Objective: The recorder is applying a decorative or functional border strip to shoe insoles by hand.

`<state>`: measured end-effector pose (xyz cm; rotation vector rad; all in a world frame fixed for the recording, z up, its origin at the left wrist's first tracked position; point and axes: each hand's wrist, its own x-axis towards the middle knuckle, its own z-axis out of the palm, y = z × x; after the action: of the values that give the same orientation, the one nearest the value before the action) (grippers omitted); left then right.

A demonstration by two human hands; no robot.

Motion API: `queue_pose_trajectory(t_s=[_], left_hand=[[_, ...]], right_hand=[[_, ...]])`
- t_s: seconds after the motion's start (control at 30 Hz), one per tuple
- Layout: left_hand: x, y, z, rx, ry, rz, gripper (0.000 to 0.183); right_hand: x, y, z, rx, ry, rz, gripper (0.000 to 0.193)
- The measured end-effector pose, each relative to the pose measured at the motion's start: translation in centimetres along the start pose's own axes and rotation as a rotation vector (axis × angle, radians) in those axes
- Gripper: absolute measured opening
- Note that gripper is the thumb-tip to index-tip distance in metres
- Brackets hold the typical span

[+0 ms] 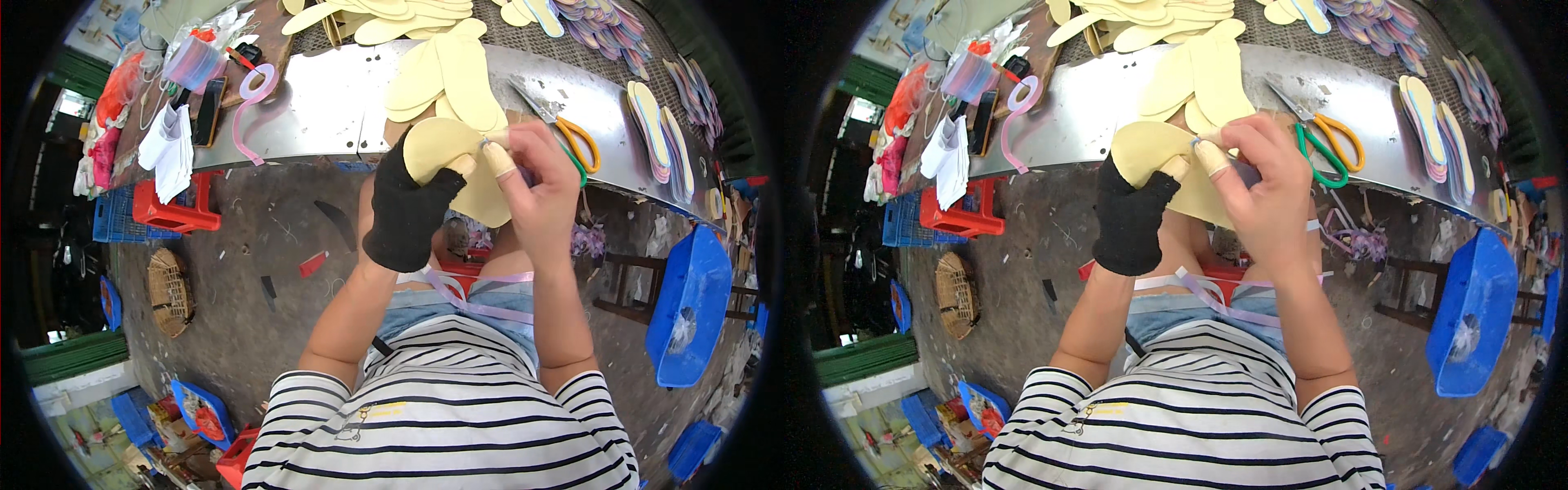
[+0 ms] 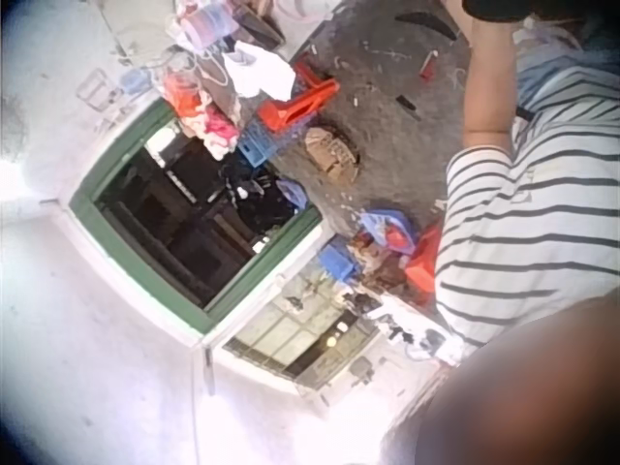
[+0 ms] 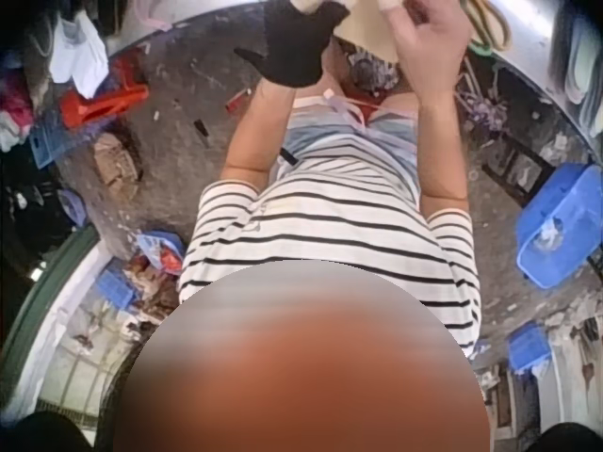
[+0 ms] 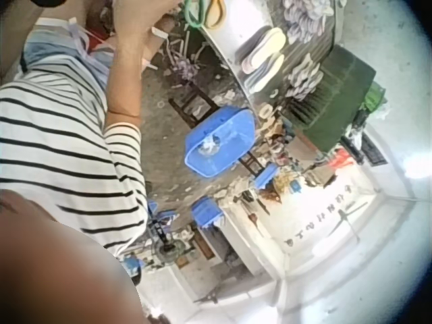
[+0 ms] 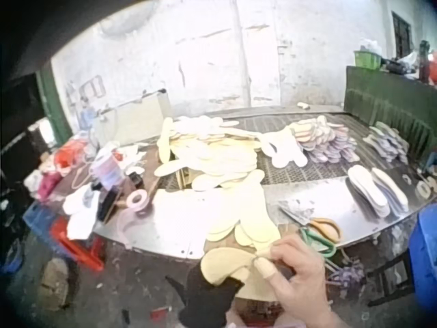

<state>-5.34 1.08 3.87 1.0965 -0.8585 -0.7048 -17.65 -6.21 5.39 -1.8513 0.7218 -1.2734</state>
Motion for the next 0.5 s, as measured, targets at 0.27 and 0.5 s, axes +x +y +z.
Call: queue_pose_trajectory(t_s=[0.27, 0.5], left_hand=[[3.4, -0.8, -0.8, -0.221, -0.28, -0.131, 0.028], [3.7, 1.0, -1.3, -0.207, -0.183, -0.128, 0.027]], right_hand=[[0.7, 0.9, 0.7, 0.311, -0.117, 0.057, 0.008], [0.1, 1.5, -0.6, 0.523, -0.16, 0.625, 0.012]])
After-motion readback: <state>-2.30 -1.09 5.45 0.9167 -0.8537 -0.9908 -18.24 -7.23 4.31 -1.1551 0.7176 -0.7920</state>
